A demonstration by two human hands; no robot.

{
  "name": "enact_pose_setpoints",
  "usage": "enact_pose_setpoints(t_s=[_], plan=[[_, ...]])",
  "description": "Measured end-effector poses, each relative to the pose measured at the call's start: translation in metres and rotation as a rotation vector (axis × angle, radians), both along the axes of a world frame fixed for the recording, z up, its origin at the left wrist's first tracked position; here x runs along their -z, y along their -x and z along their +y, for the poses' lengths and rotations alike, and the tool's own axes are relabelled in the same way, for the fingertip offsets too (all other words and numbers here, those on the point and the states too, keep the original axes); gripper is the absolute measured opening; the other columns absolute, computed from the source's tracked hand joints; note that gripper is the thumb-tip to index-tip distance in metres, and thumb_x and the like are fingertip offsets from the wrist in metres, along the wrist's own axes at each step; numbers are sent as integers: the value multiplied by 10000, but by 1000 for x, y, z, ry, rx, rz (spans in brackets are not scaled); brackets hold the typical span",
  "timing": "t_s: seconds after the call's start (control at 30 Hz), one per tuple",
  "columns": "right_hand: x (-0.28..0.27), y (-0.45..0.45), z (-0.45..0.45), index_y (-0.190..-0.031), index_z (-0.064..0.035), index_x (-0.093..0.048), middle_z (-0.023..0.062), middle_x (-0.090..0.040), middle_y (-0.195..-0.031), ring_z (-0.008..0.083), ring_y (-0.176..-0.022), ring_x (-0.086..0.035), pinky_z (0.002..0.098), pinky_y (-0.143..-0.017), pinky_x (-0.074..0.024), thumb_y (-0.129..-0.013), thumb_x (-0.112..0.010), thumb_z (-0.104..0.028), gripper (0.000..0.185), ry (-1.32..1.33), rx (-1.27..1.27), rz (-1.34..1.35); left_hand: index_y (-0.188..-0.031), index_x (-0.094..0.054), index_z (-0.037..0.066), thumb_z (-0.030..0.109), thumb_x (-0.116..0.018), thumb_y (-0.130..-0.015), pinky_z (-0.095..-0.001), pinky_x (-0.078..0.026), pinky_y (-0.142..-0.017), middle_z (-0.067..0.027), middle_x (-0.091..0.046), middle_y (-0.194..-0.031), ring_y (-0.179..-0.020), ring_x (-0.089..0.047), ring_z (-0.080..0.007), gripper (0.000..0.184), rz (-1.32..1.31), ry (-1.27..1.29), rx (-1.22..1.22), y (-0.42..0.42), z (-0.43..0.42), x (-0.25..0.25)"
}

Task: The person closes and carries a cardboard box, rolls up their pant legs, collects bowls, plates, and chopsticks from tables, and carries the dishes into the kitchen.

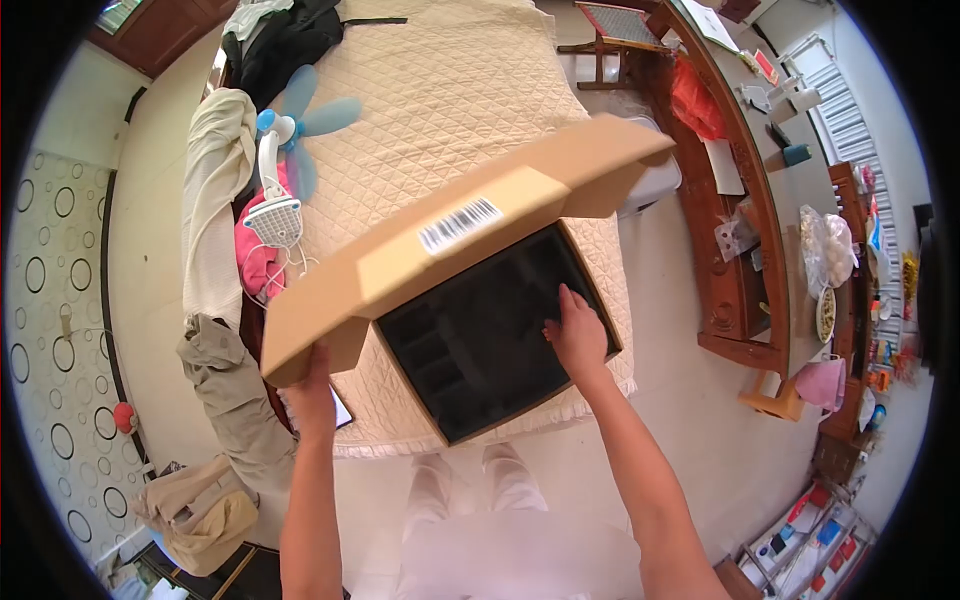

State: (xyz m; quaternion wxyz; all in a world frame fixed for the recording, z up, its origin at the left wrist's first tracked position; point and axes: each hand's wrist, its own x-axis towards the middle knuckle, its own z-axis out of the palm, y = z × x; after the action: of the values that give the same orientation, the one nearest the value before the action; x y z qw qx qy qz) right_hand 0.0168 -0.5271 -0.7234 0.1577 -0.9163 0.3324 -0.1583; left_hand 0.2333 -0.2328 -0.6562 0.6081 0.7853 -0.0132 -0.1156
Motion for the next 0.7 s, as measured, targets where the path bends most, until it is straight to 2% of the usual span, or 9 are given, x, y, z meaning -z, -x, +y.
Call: enact_pose_setpoints(t_s=[0.07,0.1,0.13,0.2,0.33,0.4,0.57,0.63,0.7], plan=[[32,0,2,-951,-37,-618,172,-621,-1035,366,-780,-630,457,-675,-524,-780,-654,-174,223,-295,48,380,-1186,-529,-2,143,-624,-894,-313,-421,-924,-103,-594,-1128,-1035,-563,-187,339,-299,-363,155,14,9,23],[42,-2,9,-879,-43,-602,192,-615,-1042,380,-810,-633,473,-669,-526,-791,-627,-184,167,-261,37,326,-1184,-530,-26,138,-599,-894,-350,-417,-936,-140,-600,-1108,-1045,-564,-247,340,-363,-384,260,24,7,25],[46,7,18,-959,-36,-623,163,-633,-1040,331,-877,-649,428,-746,-532,-836,-599,-192,200,-324,26,238,-1184,-530,-26,138,-599,-894,-350,-417,-936,-140,-600,-1108,-1045,-564,-247,340,-366,-388,257,34,5,25],[112,59,41,-1142,-19,-576,124,-599,-1167,260,-1032,-604,372,-882,-487,-883,-595,-235,338,-1545,373,-875,-1222,-515,-24,137,-561,-909,-357,-405,-956,-149,-580,-1164,-1095,-545,-253,355,-309,-429,354,56,0,23],[75,108,11,-1174,-18,-546,121,-572,-1205,252,-1069,-577,370,-908,-464,-877,-611,-248,381,-1436,349,-817,-1279,-492,-22,136,-506,-933,-368,-389,-986,-162,-550,-1248,-1169,-517,-262,381,-225,-488,494,81,-2,23],[54,145,-25,-1195,-17,-526,119,-554,-1229,247,-1093,-559,368,-925,-450,-873,-621,-256,413,-1363,325,-771,-1372,-418,-10,141,-462,-953,-332,-321,-1079,-176,-439,-1405,-1298,-431,-267,447,-117,-208,485,88,2,26],[1,176,-122,-1248,-14,-476,115,-509,-1292,234,-1154,-514,365,-969,-412,-863,-647,-278,497,-1151,295,-659,-1358,-436,-3,131,-458,-948,-352,-327,-1077,-180,-455,-1389,-1297,-431,-288,432,-175,-280,525,105,-8,24],[-17,151,-144,-1269,-12,-455,113,-491,-1316,229,-1179,-496,363,-986,-398,-859,-657,-286,532,-1076,288,-624,-1349,-438,-8,118,-454,-946,-350,-355,-1048,-175,-495,-1351,-1262,-459,-296,423,-134,-288,541,103,-16,18],[-33,118,-155,-1290,-11,-435,111,-473,-1341,224,-1203,-478,362,-1004,-383,-855,-668,-295,569,-1006,280,-599,-1306,-472,-16,120,-463,-942,-355,-395,-995,-167,-523,-1315,-1209,-495,-293,388,-75,-277,512,88,6,44]])
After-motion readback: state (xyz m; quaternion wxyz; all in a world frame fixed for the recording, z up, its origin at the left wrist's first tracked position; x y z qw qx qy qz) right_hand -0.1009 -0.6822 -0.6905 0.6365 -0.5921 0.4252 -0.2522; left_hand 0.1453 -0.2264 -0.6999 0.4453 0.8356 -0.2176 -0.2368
